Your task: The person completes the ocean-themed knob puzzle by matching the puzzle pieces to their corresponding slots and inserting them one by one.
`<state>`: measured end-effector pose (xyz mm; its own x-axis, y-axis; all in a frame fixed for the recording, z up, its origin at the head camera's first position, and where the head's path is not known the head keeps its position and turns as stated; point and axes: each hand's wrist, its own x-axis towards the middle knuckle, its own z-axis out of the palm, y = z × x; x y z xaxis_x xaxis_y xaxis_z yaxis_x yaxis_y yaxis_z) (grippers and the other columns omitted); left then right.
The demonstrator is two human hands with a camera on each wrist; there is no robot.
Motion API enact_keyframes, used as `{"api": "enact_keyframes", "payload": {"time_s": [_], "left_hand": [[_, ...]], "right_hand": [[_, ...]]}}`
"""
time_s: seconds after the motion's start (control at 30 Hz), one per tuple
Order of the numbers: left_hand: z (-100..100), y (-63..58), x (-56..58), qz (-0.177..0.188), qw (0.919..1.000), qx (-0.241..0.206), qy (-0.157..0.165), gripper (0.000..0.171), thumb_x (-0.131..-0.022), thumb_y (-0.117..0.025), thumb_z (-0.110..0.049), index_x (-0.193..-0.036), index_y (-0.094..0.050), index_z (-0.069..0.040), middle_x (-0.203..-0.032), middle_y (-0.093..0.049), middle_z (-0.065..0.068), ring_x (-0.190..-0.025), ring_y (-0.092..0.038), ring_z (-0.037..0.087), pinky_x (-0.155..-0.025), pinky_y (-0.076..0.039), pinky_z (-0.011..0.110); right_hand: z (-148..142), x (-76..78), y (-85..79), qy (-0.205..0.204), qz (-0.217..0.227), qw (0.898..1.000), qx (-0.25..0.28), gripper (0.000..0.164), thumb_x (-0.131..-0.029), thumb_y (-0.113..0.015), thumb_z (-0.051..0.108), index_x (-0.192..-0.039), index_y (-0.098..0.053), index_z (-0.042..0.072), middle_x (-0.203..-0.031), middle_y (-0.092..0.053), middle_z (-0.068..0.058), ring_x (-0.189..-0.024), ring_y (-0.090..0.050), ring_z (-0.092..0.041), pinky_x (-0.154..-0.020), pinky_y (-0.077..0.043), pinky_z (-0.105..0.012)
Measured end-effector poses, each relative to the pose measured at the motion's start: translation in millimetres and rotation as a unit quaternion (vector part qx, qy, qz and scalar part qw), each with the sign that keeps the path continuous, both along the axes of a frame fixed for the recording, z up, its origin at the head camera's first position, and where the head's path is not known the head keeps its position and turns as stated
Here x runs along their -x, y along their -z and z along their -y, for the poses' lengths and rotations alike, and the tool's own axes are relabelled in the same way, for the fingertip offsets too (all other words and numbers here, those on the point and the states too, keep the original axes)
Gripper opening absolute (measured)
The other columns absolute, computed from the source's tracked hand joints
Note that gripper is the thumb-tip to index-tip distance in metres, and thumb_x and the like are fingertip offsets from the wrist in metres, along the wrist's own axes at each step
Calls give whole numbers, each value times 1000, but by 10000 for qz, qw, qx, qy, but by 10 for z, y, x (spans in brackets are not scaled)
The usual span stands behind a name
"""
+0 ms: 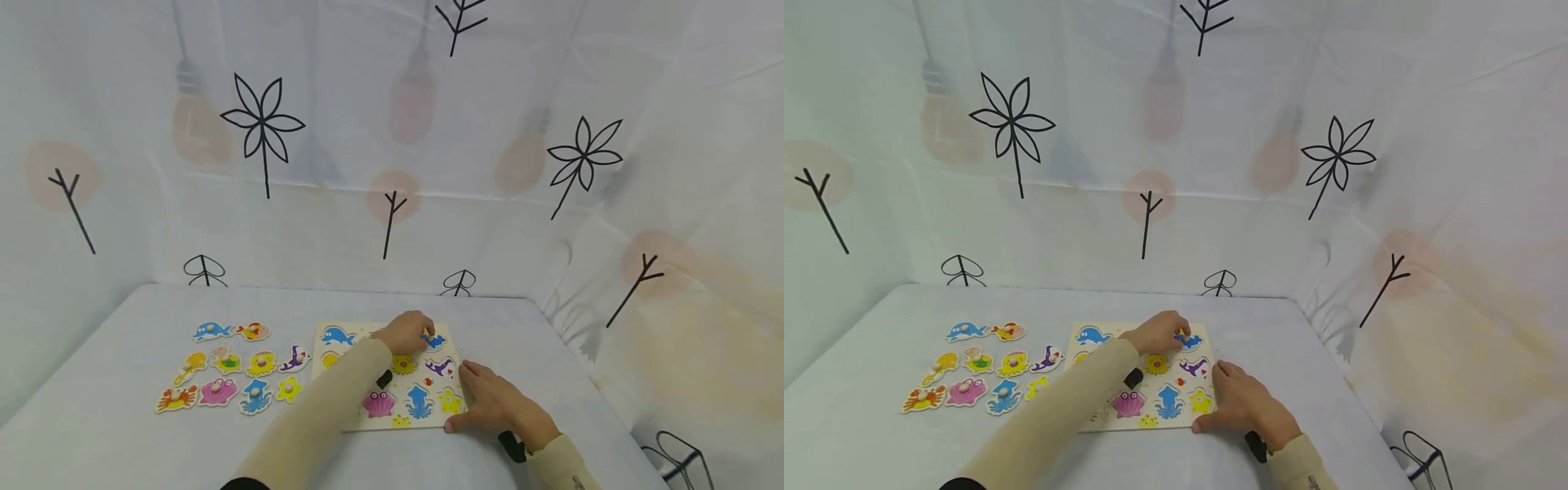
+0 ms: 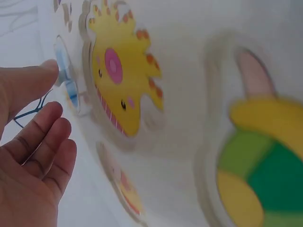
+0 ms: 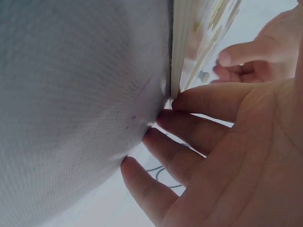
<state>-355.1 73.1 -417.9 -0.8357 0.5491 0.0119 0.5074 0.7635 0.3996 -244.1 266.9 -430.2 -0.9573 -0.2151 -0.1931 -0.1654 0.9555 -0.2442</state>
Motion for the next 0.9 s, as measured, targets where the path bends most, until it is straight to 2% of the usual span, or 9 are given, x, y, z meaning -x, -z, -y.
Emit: {"api": "enact_keyframes", "payload": {"time_s": [0.2,0.5,0.73,0.9], "left_hand": [[239,-53,-104,-13,9998,-8,217,31,-89,-68,-23,-119,-65,-18,-112,-58,0,-102,-55,15,-92,-45,29],[687,-245,-334,-270,9981,128,541,35,-89,-69,-26,-122,-63,-15,-112,-59,4,-100,-55,15,-89,-45,30],[1061,-274,-417,-570,9976,69,398,34,-87,-70,-26,-119,-65,-15,-108,-60,4,-97,-55,16,-88,-46,34],[1406,-218,-433,-666,9972,-56,350,33,-87,-71,-26,-116,-65,-13,-105,-60,5,-97,-57,21,-85,-46,36]], "right_hand": [[4,-3,8,77,67,9999,-19,126,-49,-74,77,-146,-37,6,-149,-34,-15,-134,-34,-37,-104,-30,-57],[-5,16,33,200,113,9997,25,128,-47,-74,77,-146,-36,5,-150,-32,-16,-135,-31,-38,-104,-29,-58],[-2,13,48,212,83,9997,106,127,-48,-76,75,-146,-36,5,-150,-32,-16,-135,-31,-38,-104,-29,-58],[29,22,42,196,63,9997,109,128,-47,-76,75,-147,-35,5,-150,-32,-17,-135,-31,-38,-104,-29,-58]]}}
